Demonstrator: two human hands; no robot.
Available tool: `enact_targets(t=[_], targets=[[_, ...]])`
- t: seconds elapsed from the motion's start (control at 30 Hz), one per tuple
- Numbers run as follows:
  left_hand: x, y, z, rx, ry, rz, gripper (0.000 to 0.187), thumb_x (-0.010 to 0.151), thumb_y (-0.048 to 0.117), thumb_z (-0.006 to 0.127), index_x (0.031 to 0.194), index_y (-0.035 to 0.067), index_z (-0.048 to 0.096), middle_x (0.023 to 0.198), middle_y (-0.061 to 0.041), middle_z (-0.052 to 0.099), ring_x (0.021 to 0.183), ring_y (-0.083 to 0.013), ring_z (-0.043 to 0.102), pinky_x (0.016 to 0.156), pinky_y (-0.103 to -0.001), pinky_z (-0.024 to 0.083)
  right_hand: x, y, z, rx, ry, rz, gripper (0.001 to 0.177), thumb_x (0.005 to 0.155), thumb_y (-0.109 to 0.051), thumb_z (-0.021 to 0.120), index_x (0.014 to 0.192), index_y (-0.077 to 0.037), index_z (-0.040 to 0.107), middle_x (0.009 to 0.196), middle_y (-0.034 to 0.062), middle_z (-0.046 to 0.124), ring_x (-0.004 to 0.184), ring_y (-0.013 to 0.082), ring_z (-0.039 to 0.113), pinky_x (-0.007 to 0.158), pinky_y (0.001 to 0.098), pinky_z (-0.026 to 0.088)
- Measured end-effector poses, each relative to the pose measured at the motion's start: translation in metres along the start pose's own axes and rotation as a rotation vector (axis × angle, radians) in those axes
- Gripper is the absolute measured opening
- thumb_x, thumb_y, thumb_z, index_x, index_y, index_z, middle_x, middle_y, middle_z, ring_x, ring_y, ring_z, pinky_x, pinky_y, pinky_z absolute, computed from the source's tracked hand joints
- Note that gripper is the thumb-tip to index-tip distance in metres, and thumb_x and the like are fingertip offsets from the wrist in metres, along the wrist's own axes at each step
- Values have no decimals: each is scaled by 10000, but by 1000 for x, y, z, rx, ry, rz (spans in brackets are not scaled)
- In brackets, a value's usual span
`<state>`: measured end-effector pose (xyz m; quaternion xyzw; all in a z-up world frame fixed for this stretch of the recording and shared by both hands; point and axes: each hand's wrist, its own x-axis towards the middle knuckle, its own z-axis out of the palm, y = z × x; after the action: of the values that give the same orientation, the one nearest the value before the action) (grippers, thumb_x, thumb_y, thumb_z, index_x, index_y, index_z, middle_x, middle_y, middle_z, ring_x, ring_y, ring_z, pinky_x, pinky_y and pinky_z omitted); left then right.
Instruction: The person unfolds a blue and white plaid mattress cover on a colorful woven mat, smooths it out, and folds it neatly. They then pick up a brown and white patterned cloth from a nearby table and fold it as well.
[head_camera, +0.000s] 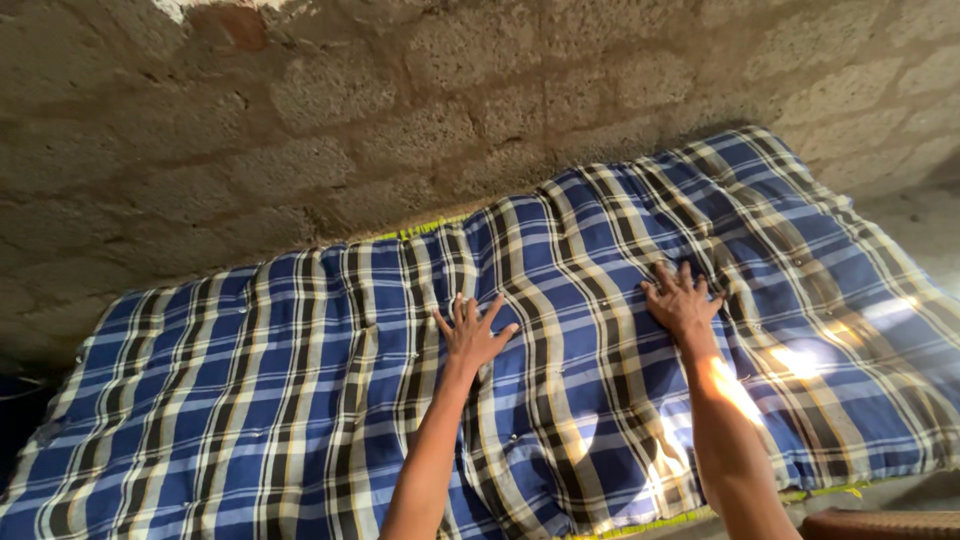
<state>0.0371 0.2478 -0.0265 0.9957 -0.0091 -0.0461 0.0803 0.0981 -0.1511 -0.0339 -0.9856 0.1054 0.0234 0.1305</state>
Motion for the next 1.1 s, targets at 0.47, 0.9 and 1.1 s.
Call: enact_targets(t=[0.47, 0.9, 1.1], targets=[[35, -23, -30, 89, 241, 38, 695, 1014, 463, 591, 1587, 144, 363, 1425, -187, 523, 1123, -378, 646, 982, -622, 479, 13, -33, 24, -133, 275, -255, 633, 953, -576, 450, 1567, -446, 363, 1725, 92, 211, 1553, 467, 149, 1178, 758, 43], [92, -49, 5, 494, 386, 3, 576, 1035, 110, 486, 1599, 223, 444, 1384, -238, 582, 879, -319, 739, 734, -432, 600, -18, -59, 37, -190, 137, -246, 709, 985, -676, 323, 1610, -344, 274, 1683, 116, 234, 1535, 489, 117, 1143, 762, -4], [80, -84, -6, 370, -6, -282, 631, 1070, 398, 395, 1662, 328, 187, 1342, -205, 645, 903, -298, 745, 716, -455, 565, -30, -68, 38, -78, 219, -250, 694, 1008, -681, 301, 1595, -314, 352, 1663, 130, 288, 1545, 484, 121, 1179, 727, -51]])
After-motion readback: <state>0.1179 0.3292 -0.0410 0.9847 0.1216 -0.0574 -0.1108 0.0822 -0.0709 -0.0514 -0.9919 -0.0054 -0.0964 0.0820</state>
